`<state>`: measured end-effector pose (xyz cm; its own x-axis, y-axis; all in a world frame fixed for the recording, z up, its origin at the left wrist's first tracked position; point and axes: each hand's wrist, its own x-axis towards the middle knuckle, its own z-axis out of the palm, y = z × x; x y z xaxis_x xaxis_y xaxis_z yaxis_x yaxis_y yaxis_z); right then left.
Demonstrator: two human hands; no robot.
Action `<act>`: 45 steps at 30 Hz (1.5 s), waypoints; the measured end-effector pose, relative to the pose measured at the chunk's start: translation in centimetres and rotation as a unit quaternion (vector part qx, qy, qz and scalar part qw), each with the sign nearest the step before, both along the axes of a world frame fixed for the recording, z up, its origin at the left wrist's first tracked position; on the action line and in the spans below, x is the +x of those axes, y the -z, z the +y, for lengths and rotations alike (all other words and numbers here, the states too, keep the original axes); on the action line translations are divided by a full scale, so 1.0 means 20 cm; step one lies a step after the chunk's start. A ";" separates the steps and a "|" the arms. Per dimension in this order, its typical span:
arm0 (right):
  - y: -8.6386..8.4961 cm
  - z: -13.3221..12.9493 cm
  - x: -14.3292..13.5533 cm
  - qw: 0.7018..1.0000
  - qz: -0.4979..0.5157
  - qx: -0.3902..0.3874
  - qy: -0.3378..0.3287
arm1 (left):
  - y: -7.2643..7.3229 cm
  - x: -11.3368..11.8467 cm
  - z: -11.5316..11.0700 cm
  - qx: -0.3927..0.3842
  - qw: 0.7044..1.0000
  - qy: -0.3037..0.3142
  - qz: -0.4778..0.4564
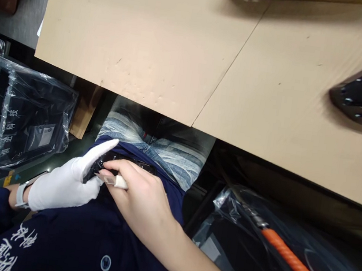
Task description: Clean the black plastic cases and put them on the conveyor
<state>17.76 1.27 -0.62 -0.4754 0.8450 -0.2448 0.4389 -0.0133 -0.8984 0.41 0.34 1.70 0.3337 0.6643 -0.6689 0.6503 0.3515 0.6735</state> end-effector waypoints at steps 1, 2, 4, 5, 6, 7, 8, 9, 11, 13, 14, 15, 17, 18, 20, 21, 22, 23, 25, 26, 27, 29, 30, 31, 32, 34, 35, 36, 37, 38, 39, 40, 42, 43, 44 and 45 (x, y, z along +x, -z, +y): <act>0.00 0.00 -0.01 1.000 -0.001 0.012 0.003 | 0.00 0.00 0.00 0.009 1.000 0.008 0.011; 0.00 -0.01 -0.01 1.000 -0.003 0.024 0.004 | 0.00 0.00 0.00 0.018 0.999 0.016 0.021; 0.00 -0.02 -0.02 0.999 -0.005 0.044 0.001 | 0.00 0.01 0.00 0.027 0.999 0.022 0.030; 0.00 -0.03 -0.01 0.999 -0.005 0.052 0.000 | 0.00 0.01 0.00 0.025 0.999 0.016 0.029; -0.01 -0.03 -0.01 0.998 -0.005 0.060 0.001 | 0.01 0.00 0.00 0.021 0.999 0.008 0.025; -0.01 -0.02 0.01 0.997 -0.010 0.070 0.006 | 0.02 0.00 0.00 0.017 1.000 -0.005 0.019; -0.02 0.01 0.03 0.996 -0.024 0.083 0.020 | 0.03 0.00 0.01 0.016 1.000 -0.018 0.009; -0.02 0.05 0.06 0.992 -0.050 0.103 0.046 | 0.04 -0.01 0.02 0.016 0.999 -0.031 -0.006; -0.02 0.19 0.14 0.972 -0.140 0.146 0.121 | 0.06 -0.04 0.06 0.019 0.998 -0.053 -0.042; 0.02 0.39 0.23 0.932 -0.241 0.179 0.203 | 0.07 -0.07 0.11 0.025 0.995 -0.070 -0.069; 0.05 0.50 0.27 0.915 -0.272 0.189 0.229 | 0.07 -0.08 0.13 0.031 0.993 -0.079 -0.078; 0.08 0.61 0.31 0.905 -0.281 0.205 0.246 | 0.07 -0.09 0.16 0.040 0.992 -0.091 -0.083; 0.15 0.79 0.37 0.916 -0.266 0.221 0.205 | 0.06 -0.11 0.20 0.057 0.988 -0.117 -0.085; 0.18 0.85 0.40 0.919 -0.261 0.235 0.179 | 0.06 -0.12 0.21 0.063 0.986 -0.128 -0.086; 0.23 0.92 0.44 0.919 -0.252 0.266 0.146 | 0.05 -0.13 0.22 0.074 0.983 -0.142 -0.087; 0.26 0.92 0.45 0.912 -0.251 0.285 0.153 | 0.05 -0.14 0.23 0.081 0.982 -0.144 -0.089; 0.27 0.91 0.47 0.905 -0.252 0.299 0.167 | 0.05 -0.14 0.23 0.088 0.981 -0.146 -0.090; 0.29 0.89 0.49 0.899 -0.256 0.306 0.179 | 0.05 -0.15 0.23 0.095 0.980 -0.148 -0.090; 0.29 0.81 0.51 0.892 -0.275 0.300 0.195 | 0.05 -0.15 0.24 0.098 0.979 -0.154 -0.093; 0.29 0.76 0.51 0.894 -0.278 0.292 0.195 | 0.06 -0.16 0.25 0.091 0.979 -0.157 -0.097; 0.27 0.71 0.51 0.902 -0.267 0.282 0.189 | 0.06 -0.16 0.26 0.078 0.978 -0.163 -0.103; 0.23 0.59 0.46 0.932 -0.200 0.266 0.147 | 0.07 -0.15 0.27 0.034 0.975 -0.180 -0.128; 0.20 0.52 0.42 0.948 -0.153 0.258 0.107 | 0.07 -0.14 0.28 0.007 0.971 -0.192 -0.145; 0.17 0.45 0.37 0.962 -0.108 0.245 0.043 | 0.07 -0.13 0.28 -0.017 0.965 -0.204 -0.164; 0.15 0.39 0.33 0.969 -0.077 0.233 -0.028 | 0.07 -0.13 0.29 -0.033 0.959 -0.216 -0.183; 0.13 0.29 0.24 0.966 -0.062 0.220 -0.119 | 0.07 -0.12 0.30 -0.038 0.949 -0.232 -0.208; 0.14 0.26 0.20 0.965 -0.061 0.216 -0.134 | 0.06 -0.13 0.30 -0.030 0.949 -0.236 -0.209; 0.15 0.25 0.17 0.967 -0.057 0.211 -0.134 | 0.05 -0.14 0.31 -0.012 0.950 -0.237 -0.201; 0.16 0.25 0.15 0.970 -0.045 0.204 -0.125 | 0.04 -0.16 0.30 0.015 0.954 -0.236 -0.186; 0.18 0.26 0.12 0.974 -0.024 0.193 -0.117 | 0.03 -0.18 0.30 0.047 0.958 -0.230 -0.167; 0.19 0.28 0.09 0.977 -0.002 0.177 -0.114 | 0.02 -0.20 0.29 0.088 0.960 -0.220 -0.148; 0.21 0.30 0.06 0.981 0.019 0.156 -0.116 | 0.01 -0.22 0.28 0.135 0.960 -0.211 -0.129; 0.22 0.34 -0.01 0.986 0.059 0.092 -0.129 | 0.01 -0.25 0.23 0.230 0.945 -0.210 -0.102; 0.22 0.35 -0.05 0.986 0.083 0.046 -0.136 | 0.02 -0.26 0.21 0.269 0.931 -0.227 -0.100; 0.22 0.35 -0.10 0.983 0.109 -0.012 -0.146 | 0.03 -0.27 0.19 0.300 0.915 -0.250 -0.100; 0.21 0.35 -0.14 0.975 0.136 -0.073 -0.159 | 0.03 -0.29 0.16 0.322 0.900 -0.278 -0.092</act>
<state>14.88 8.33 -4.87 -0.7719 0.6097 -0.1803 0.1879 -0.0522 -0.9808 -5.47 3.62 1.09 -0.1051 0.9931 -0.0524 0.3501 0.0863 0.9327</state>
